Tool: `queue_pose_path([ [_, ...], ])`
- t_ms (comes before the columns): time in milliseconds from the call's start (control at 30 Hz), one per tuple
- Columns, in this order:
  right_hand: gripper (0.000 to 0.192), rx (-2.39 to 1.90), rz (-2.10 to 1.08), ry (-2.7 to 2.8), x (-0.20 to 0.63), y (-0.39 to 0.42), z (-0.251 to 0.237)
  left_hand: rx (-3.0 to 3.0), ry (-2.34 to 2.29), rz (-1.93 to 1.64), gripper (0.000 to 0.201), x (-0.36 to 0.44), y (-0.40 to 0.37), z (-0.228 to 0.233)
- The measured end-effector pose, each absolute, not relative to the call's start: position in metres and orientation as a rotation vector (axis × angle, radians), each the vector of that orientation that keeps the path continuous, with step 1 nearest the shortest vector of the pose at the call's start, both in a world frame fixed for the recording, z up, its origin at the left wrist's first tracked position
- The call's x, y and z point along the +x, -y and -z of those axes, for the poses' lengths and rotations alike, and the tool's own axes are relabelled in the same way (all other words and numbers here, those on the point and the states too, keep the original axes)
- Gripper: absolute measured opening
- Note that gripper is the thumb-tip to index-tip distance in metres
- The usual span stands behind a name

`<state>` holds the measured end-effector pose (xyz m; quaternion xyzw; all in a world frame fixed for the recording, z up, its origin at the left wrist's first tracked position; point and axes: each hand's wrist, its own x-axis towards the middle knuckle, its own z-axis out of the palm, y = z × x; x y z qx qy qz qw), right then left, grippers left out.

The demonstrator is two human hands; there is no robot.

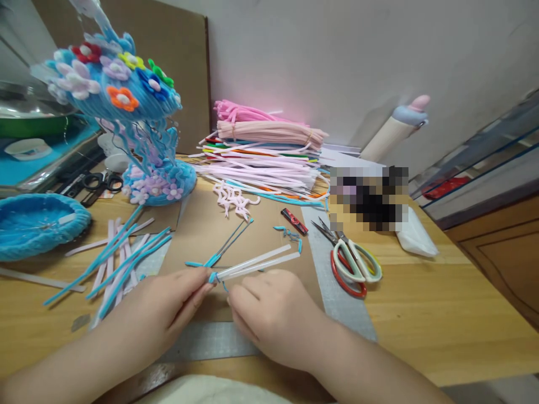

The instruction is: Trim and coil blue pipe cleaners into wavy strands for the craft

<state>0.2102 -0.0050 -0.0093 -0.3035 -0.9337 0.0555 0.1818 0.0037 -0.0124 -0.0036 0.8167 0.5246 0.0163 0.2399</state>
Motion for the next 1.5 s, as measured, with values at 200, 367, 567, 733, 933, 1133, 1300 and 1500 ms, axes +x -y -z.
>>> queue_pose_path([
  [200, 0.023, -0.779, -0.164, 2.67, 0.212, 0.008, 0.004, 2.394, -1.298, 0.172, 0.019, 0.006, 0.015, -0.003],
  [367, 0.015, -0.805, -0.659, 2.65, 0.214, 0.003, -0.006, 2.516, -0.965, 0.145, 0.012, 0.002, 0.017, -0.003],
  [567, 0.017, -0.944, -1.659, 2.012, 0.216, -0.006, -0.002, 2.288, -0.83, 0.035, 0.023, -0.001, 0.016, -0.012],
  [733, 0.031, -0.863, -1.968, 1.613, 0.217, -0.01, 0.012, 1.913, -0.818, -0.133, 0.032, -0.004, 0.012, -0.014],
  [933, 0.021, -1.176, -1.76, 1.607, 0.205, -0.006, 0.012, 1.517, -1.013, -0.441, 0.03, 0.005, 0.011, -0.001],
  [1133, 0.027, -1.268, -1.924, 1.333, 0.19, -0.001, 0.018, 1.671, -1.2, -0.513, 0.028, 0.014, 0.013, 0.011],
  [1300, 0.028, -1.089, -1.982, 1.179, 0.195, 0.0, 0.024, 1.664, -1.289, -0.523, 0.03, 0.01, 0.013, 0.012],
  [1500, 0.029, -0.993, -1.972, 1.207, 0.198, 0.0, 0.026, 1.408, -1.026, -0.663, 0.028, 0.015, 0.013, 0.004],
])
